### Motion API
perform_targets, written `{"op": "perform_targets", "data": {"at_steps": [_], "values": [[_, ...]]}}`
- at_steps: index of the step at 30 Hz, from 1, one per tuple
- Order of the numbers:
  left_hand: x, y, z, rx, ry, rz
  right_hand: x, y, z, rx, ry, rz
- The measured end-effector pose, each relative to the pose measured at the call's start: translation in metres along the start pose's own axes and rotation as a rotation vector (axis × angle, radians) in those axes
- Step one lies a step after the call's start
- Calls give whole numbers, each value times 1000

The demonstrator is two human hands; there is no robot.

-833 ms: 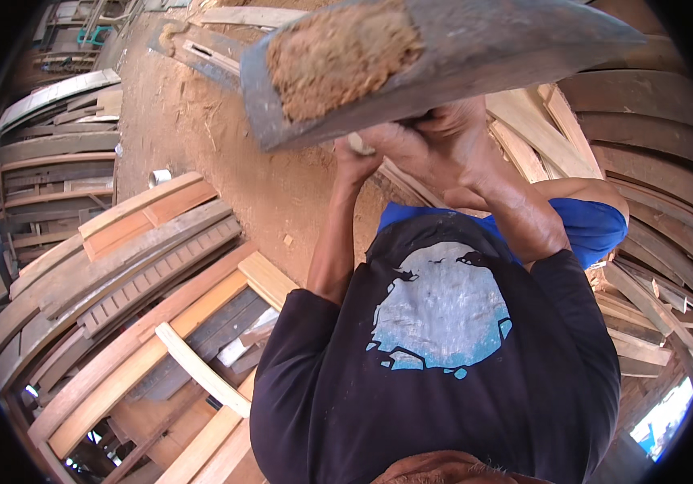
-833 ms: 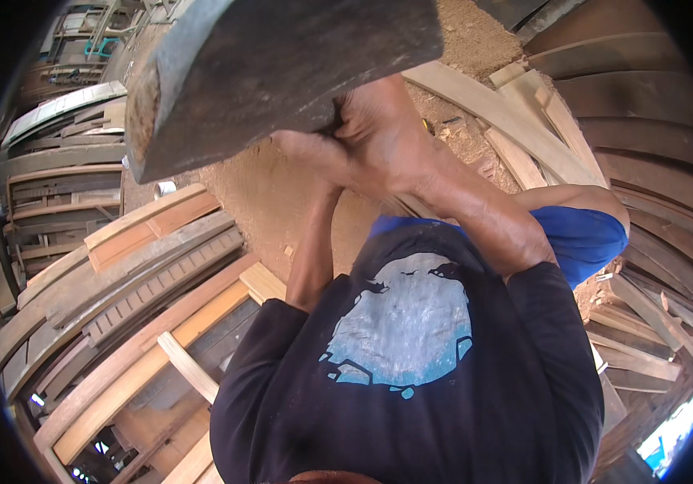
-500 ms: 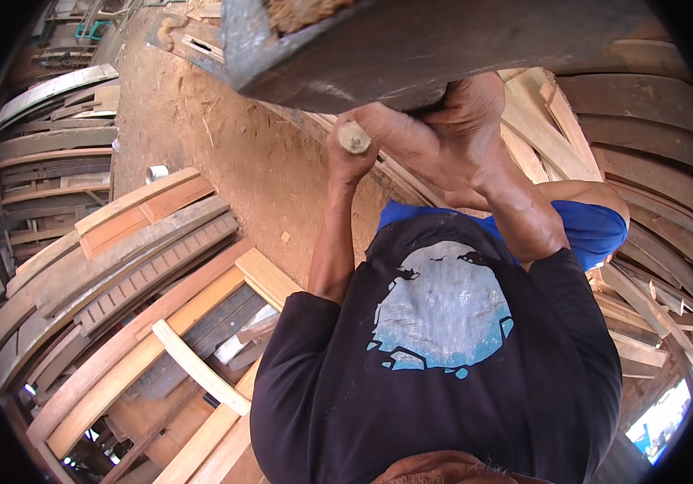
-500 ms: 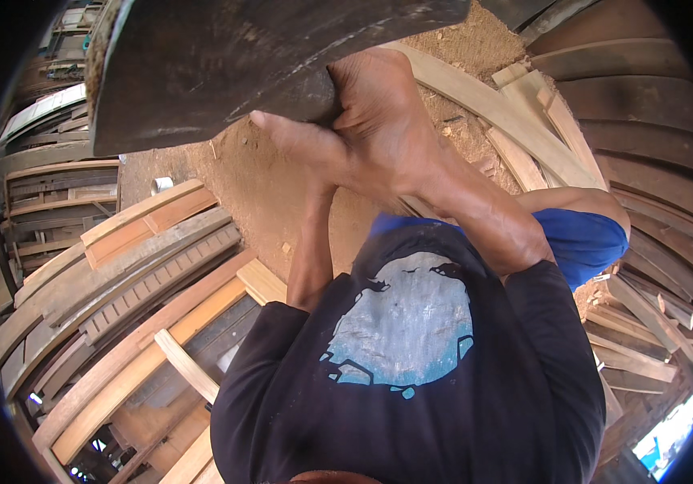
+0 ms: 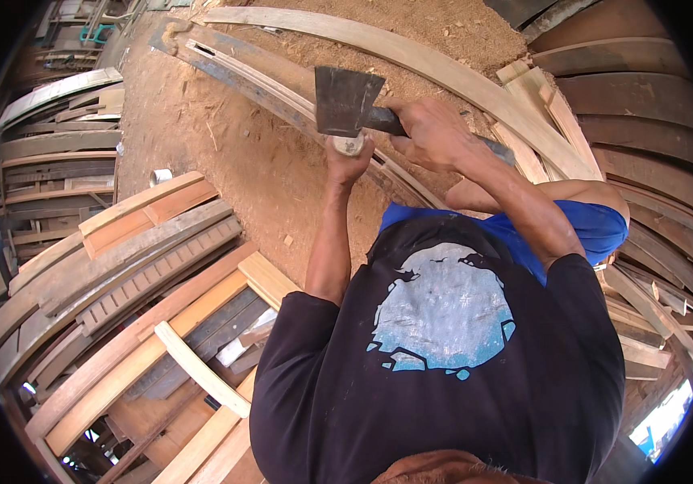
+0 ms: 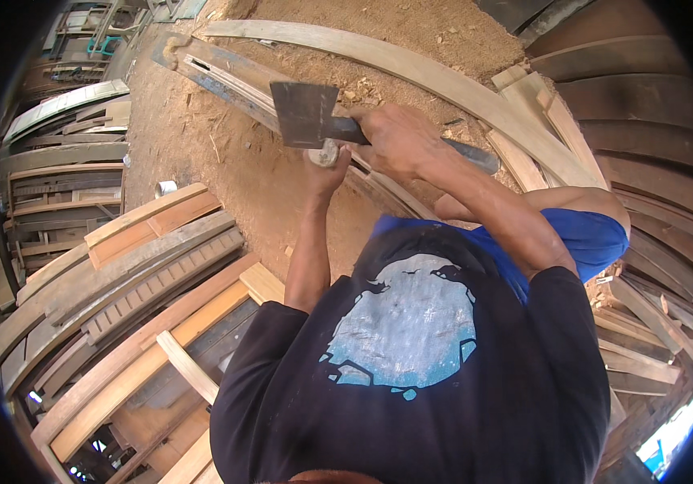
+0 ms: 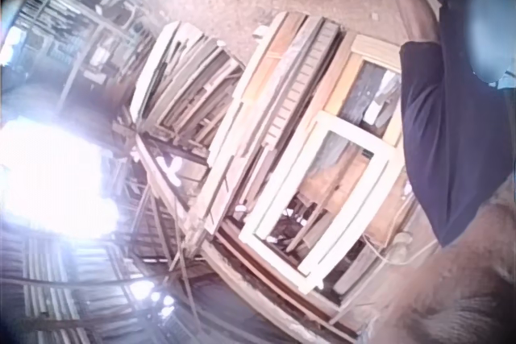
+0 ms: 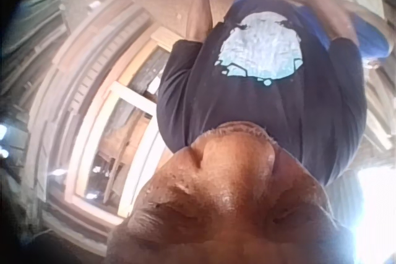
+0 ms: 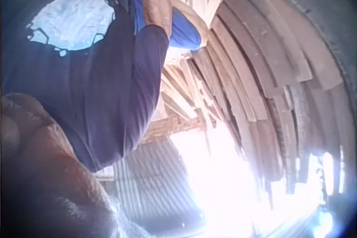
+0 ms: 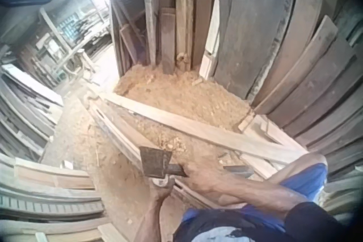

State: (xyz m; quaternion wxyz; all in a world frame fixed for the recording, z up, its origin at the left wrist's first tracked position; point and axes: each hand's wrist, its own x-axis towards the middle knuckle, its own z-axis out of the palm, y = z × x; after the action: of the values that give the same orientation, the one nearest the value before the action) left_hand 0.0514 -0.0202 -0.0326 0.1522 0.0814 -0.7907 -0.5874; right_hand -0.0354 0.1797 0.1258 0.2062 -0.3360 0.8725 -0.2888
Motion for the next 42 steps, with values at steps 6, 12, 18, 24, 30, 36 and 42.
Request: {"op": "perform_targets", "data": {"at_steps": [6,12,18,24,30,36,42], "values": [[0,8,1,-101,44,23,-3,-39,-25,377,511,-412],[-3,-11,1,37,21,7,12,5,29,-108,117,-183],[-6,-31,12,89,-61,-10,5,14,4,170,-48,113],[21,-32,0,-142,224,-247,-13,6,-14,573,103,16],[19,10,9,-102,170,-80,-33,-12,-54,701,265,-71],[17,23,15,38,38,33,-24,-31,-58,738,529,-314],[5,-5,16,90,-12,-7,7,10,10,-17,61,-37]]}}
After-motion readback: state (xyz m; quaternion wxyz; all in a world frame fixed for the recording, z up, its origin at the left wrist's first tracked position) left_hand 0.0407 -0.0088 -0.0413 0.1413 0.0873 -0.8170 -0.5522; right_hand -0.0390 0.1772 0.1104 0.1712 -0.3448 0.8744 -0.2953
